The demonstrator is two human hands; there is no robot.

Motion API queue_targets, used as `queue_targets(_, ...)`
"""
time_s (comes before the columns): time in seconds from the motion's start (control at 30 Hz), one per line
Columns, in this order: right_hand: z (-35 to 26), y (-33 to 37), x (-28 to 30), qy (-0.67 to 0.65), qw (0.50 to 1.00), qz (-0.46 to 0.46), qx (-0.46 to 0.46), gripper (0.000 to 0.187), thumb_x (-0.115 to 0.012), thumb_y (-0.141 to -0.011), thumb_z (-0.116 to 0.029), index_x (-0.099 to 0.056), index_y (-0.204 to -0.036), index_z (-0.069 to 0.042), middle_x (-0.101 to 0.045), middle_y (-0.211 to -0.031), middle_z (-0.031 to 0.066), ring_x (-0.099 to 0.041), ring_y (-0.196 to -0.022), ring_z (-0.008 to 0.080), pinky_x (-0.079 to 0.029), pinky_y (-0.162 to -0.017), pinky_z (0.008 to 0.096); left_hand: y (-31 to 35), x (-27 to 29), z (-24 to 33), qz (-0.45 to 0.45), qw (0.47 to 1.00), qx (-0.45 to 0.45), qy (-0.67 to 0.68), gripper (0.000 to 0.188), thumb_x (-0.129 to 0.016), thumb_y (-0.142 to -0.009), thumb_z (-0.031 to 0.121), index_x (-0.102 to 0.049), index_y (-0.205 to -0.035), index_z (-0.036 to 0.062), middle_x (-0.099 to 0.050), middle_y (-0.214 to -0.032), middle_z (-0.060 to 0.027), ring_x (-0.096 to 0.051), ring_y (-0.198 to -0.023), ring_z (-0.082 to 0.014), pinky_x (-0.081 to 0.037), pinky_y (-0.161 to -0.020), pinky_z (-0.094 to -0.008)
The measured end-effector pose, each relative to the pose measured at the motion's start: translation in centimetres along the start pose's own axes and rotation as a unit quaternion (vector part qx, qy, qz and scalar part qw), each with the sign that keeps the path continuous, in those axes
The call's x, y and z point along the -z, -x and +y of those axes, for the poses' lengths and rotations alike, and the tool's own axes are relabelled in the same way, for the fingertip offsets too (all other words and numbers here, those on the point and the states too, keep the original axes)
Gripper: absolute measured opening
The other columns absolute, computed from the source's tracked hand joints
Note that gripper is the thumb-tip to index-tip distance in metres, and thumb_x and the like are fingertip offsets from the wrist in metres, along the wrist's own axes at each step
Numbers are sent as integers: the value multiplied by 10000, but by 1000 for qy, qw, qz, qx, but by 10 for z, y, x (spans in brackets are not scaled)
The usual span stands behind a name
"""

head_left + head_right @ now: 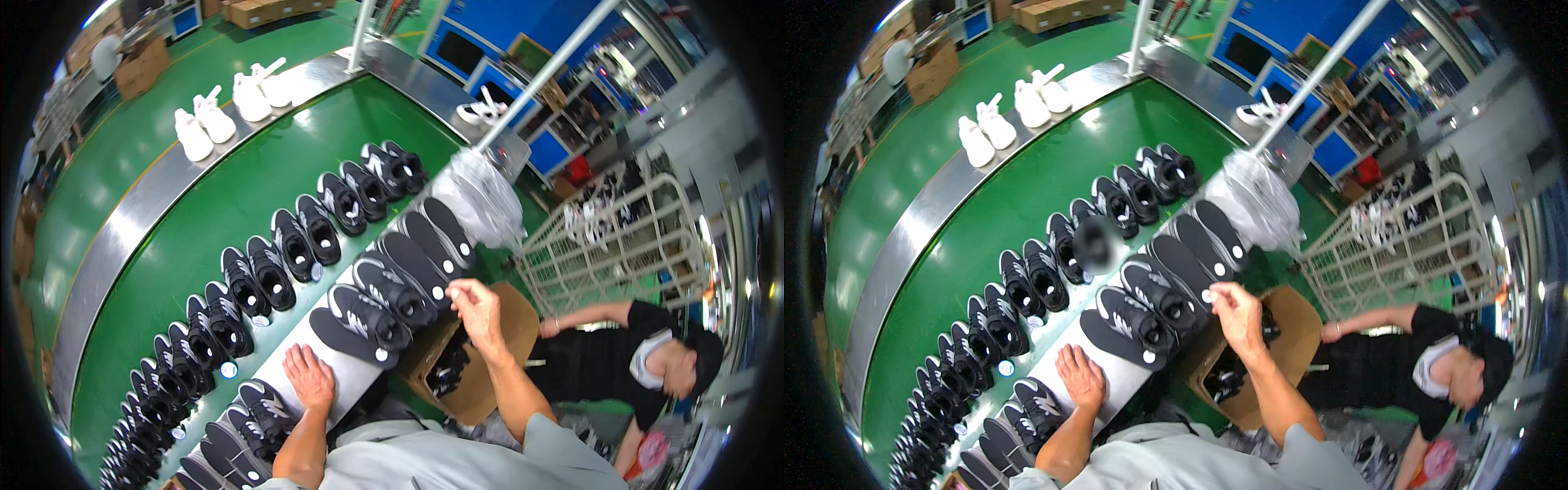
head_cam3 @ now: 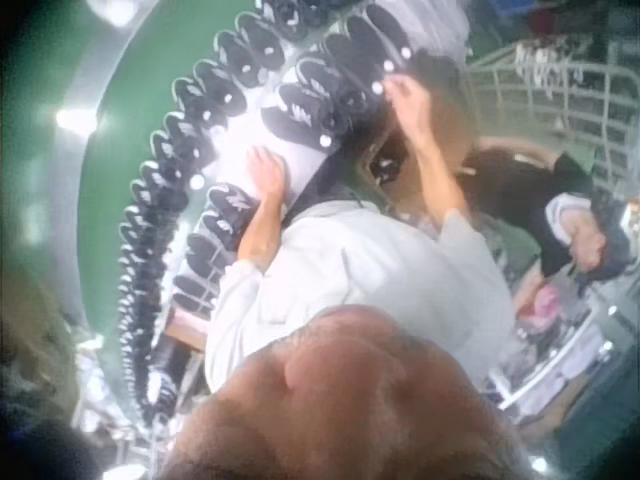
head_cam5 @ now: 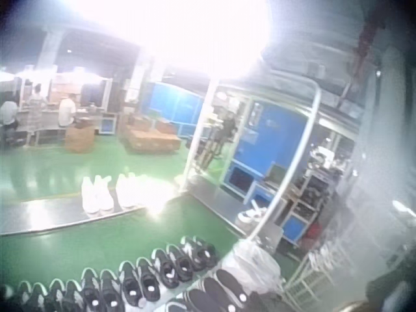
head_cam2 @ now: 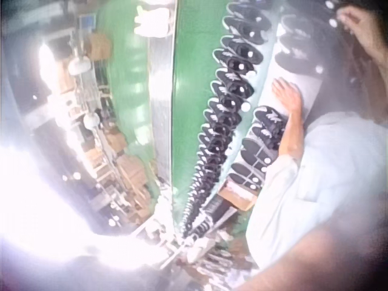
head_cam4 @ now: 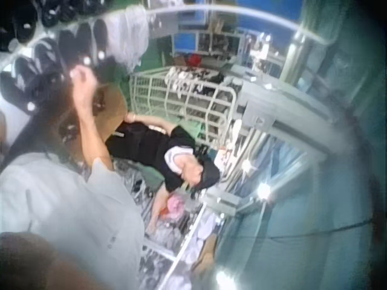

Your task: The person picks up shoes from a box one at a time, inserts an insole into each shoe by hand, and places the finished shoes back onto a conveyor belt.

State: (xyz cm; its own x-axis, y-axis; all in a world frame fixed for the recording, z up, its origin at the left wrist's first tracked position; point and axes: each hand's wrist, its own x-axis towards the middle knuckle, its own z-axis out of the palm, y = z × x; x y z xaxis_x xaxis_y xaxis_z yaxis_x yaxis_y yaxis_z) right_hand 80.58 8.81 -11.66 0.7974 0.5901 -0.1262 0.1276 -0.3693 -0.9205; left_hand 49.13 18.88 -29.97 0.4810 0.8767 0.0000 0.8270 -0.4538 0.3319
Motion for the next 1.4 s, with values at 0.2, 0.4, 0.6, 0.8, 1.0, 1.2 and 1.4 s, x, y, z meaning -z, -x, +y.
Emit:
queue_targets(0.2, 91, 171, 27, 231, 966, -110, -25, 160, -653, -898, -136, -691, -981, -5, -702, -902, 184, -675, -829, 344, -537, -734, 412, 1, -22, -2, 17, 1000, -23, -7, 541, -570, -911, 215, -468, -1395, -4, -412, -1478, -241, -326, -1425, -424, -221, -1201, -544)
queue_targets(0.4, 248, 328, 64, 448, 763, -399, -241, 262, -641, -805, -184, -706, -999, -21, -702, -1030, 235, -666, -990, 427, -537, -833, 510, -2, -21, -15, 41, 996, -77, 7, 529, -566, -930, 212, -471, -1395, -21, -421, -1470, -256, -344, -1402, -440, -261, -1180, -526)
queue_targets(0.6, 300, 385, 59, 429, 732, -407, -339, 252, -665, -777, -165, -725, -981, -28, -707, -1101, 222, -681, -1005, 411, -559, -834, 492, -6, -14, -28, 5, 989, -144, -18, 547, -565, -928, 216, -462, -1403, -34, -394, -1490, -275, -350, -1401, -445, -270, -1176, -526)
queue_targets(0.8, 244, 301, 0, 359, 877, -227, -222, 268, -632, -791, -251, -725, -905, -26, -696, -938, 237, -682, -902, 398, -543, -744, 530, -7, -53, -77, -6, 968, -222, 120, 615, -391, -990, 313, -408, -1426, -120, -298, -1528, -376, -286, -1409, -532, -205, -1196, -549)
queue_targets(1.0, 211, 261, -89, 175, 950, -144, -215, 271, -684, -840, -263, -721, -1038, -82, -722, -1054, 152, -677, -1027, 359, -540, -859, 475, -4, -38, -53, 36, 980, -180, -77, 550, -429, -976, 241, -402, -1466, -5, -369, -1534, -268, -332, -1433, -425, -255, -1196, -509)
queue_targets(1.2, 247, 305, -67, 156, 959, -123, -204, 222, -710, -809, -236, -759, -986, -112, -739, -988, 135, -699, -962, 318, -549, -849, 447, 5, -23, -35, -9, 984, -133, -119, 563, -458, -983, 236, -380, -1496, 17, -348, -1562, -242, -325, -1450, -403, -281, -1189, -503)
queue_targets(1.4, 342, 376, -3, -47, 890, 168, -421, 86, -690, -833, -112, -721, -754, -92, -674, -685, 41, -619, -516, 191, -495, -454, 300, 4, -48, -48, 34, 988, -151, -28, 546, -478, -964, 210, -435, -1461, -11, -370, -1541, -262, -344, -1430, -420, -305, -1169, -506)
